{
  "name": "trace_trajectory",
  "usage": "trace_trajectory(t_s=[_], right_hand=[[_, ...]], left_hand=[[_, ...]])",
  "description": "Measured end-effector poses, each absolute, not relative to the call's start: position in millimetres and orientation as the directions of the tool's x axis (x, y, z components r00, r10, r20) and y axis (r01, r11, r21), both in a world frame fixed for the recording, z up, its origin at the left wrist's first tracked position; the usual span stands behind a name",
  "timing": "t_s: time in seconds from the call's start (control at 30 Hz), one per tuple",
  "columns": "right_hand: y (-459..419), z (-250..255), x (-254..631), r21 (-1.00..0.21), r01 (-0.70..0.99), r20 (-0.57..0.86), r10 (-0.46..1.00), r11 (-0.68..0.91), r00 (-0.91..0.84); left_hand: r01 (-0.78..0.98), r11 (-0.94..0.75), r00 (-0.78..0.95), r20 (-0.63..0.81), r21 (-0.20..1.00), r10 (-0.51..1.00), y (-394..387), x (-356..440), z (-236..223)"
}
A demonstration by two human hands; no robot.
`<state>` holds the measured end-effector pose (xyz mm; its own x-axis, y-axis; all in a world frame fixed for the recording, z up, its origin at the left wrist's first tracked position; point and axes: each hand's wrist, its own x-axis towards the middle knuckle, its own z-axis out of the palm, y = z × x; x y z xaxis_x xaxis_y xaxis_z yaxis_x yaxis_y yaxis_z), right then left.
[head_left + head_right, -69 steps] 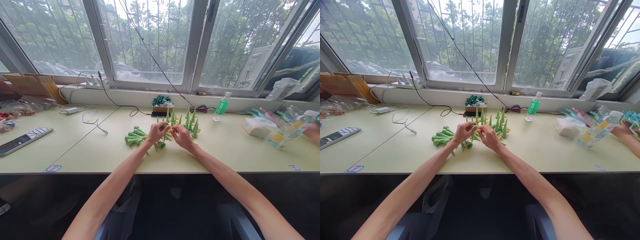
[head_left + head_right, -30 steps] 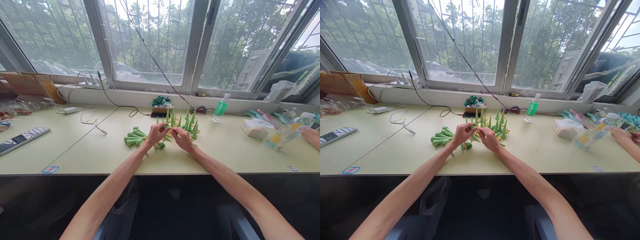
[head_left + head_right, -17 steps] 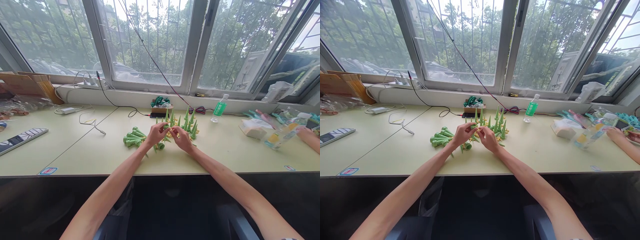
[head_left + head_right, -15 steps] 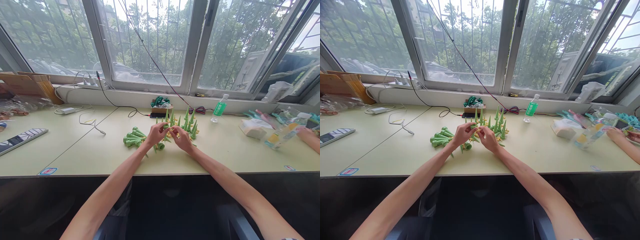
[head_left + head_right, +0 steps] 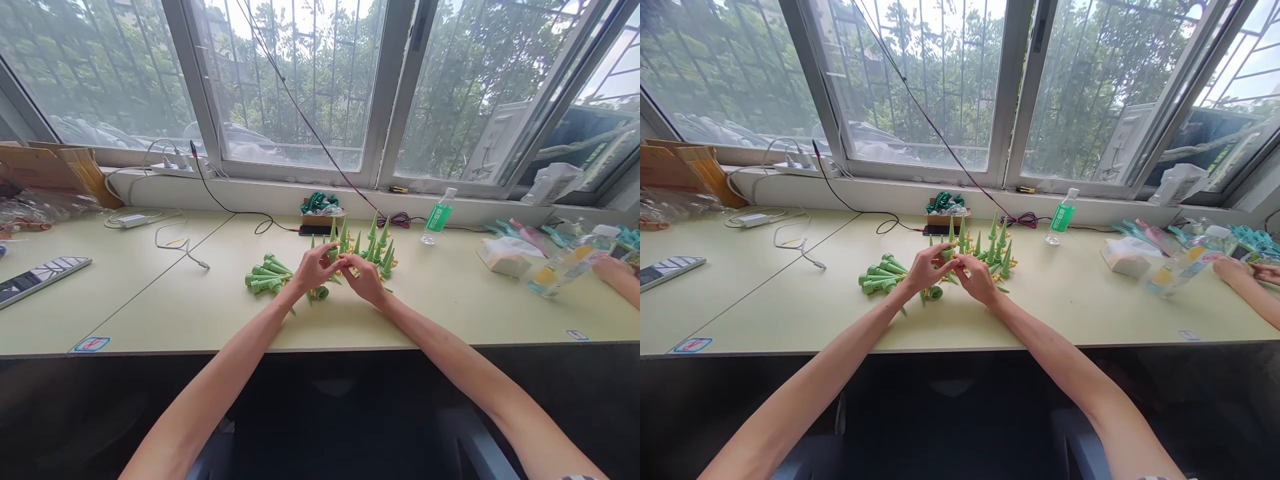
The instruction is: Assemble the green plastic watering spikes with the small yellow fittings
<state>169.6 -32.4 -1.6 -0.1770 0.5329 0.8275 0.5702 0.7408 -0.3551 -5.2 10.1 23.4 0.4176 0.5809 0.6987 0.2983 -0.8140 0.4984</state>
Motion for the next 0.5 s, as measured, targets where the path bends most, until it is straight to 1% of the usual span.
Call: trace_trajectory(t_s=[0.13,0.37,0.5], right_hand=[[-32.2,-1.9,169.6,-0.335,0.586,0.837,0.519,0.738,-0.175],[-30.6,-4.3,168.7,-0.362,0.575,0.827,0.537,0.733,-0.163],[-29.9,-4.0,168.3,-0.38,0.583,0.83,0.543,0.718,-0.128]], left_hand=[[0.286,-0.818,0.446,0.686,0.499,0.574,9.6,-4.6,23.2],[0.31,-0.811,0.433,0.685,0.497,0.586,8.1,-3.2,22.8],[0.317,-0.819,0.424,0.701,0.479,0.574,8.7,-2.6,22.1]])
